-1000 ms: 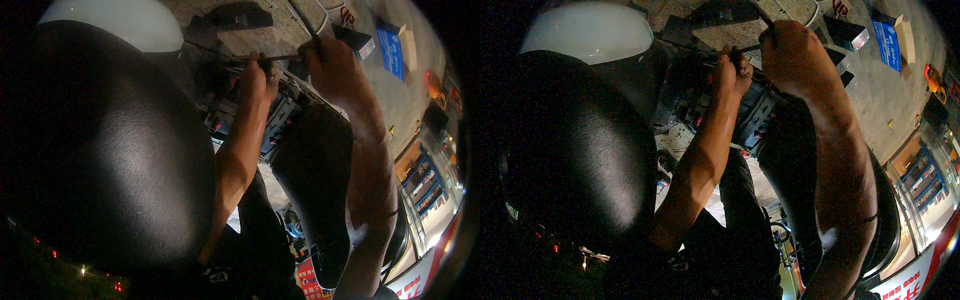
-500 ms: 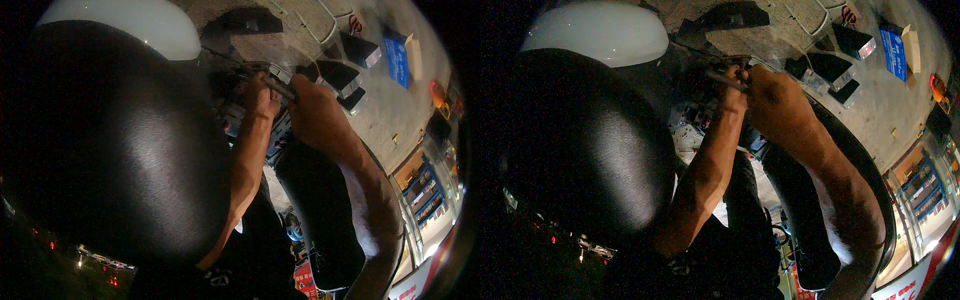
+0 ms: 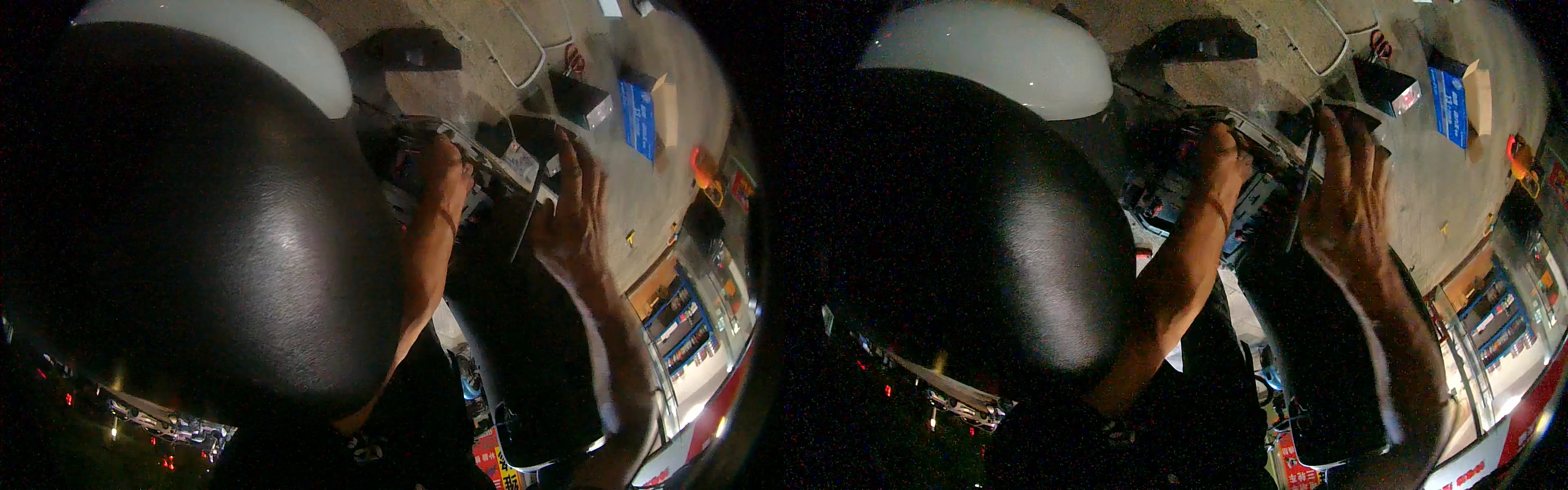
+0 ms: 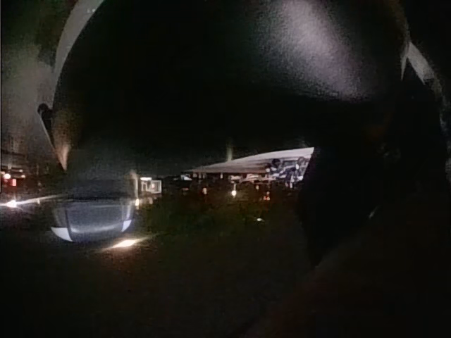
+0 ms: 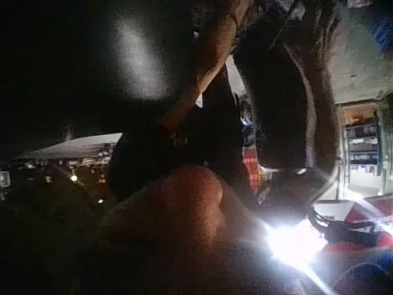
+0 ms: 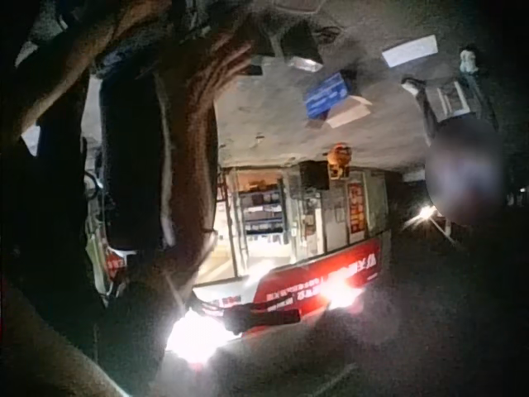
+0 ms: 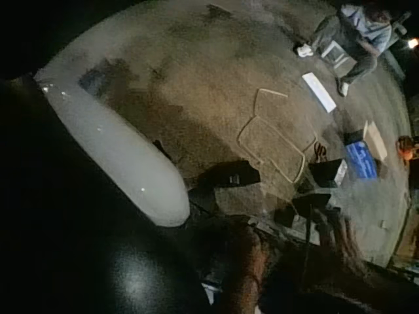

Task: The person works on the battery compartment of a scooter, connecting wires and tightening terminals with a screwdriver. The person removes a floor mat, kneels to access the battery, and uses a screwdriver to secure connections.

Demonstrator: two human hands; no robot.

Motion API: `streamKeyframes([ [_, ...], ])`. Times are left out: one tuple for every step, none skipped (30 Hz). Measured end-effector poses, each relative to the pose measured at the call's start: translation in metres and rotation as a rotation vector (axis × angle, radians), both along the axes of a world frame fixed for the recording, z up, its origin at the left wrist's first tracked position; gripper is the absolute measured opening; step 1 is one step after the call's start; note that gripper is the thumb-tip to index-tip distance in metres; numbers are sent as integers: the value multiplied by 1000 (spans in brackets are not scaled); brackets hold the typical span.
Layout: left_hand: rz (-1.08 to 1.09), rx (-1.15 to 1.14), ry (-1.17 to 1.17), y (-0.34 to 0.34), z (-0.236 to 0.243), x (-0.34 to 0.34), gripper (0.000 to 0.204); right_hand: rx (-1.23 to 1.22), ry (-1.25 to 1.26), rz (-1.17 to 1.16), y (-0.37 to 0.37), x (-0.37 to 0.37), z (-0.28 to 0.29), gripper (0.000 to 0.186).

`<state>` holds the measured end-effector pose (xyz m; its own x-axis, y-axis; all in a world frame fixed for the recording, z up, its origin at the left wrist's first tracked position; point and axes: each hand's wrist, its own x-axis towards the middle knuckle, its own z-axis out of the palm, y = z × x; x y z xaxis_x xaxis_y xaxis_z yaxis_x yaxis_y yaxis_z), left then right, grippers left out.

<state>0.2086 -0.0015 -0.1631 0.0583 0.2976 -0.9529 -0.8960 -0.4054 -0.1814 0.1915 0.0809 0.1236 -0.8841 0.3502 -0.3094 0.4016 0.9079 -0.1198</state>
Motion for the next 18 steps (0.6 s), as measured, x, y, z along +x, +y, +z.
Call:
streamKeyframes([
  [16,4,-3,12,-1,1,21,105,-74,280,7,-10,20,69],
  [83,-56,17,3,-14,-14,21,75,-38,437,8,-14,4,68],
  [138,-97,48,-10,-26,-30,21,51,4,596,6,-19,-15,68],
  [115,-24,-45,23,-4,-7,21,126,-106,660,10,-3,1,67],
  [80,-37,19,-12,-4,-24,23,34,-75,707,15,-11,-40,62],
  [71,-13,-25,-3,15,-22,18,48,-147,719,15,-13,-41,56],
  [86,-37,-35,-6,24,-30,17,-7,-259,731,15,-24,-49,53],
  [99,-51,-40,-3,33,-37,16,-42,-380,727,15,-30,-51,50],
  [112,-74,-48,-1,40,-41,16,-59,-465,743,17,-35,-51,42],
  [133,-111,-52,2,47,-46,17,-76,-550,756,20,-41,-50,34],
  [155,-149,-57,3,51,-47,24,-95,-637,772,21,-46,-48,28],
  [139,-141,-71,-2,53,-45,24,-133,-685,722,19,-49,-46,29],
  [122,-133,-85,-10,54,-42,23,-172,-734,671,16,-51,-44,30],
  [111,-126,-95,-17,53,-41,23,-208,-778,626,11,-55,-42,32],
  [119,-75,-4,-20,47,-36,22,-213,-781,559,7,-59,-40,26],
  [131,-55,37,-20,42,-34,21,-311,-735,455,11,-58,-44,24],
  [141,-30,77,-17,42,-36,20,-403,-686,346,19,-55,-50,23],
  [150,-3,117,-14,43,-38,19,-493,-636,235,24,-51,-55,22],
])
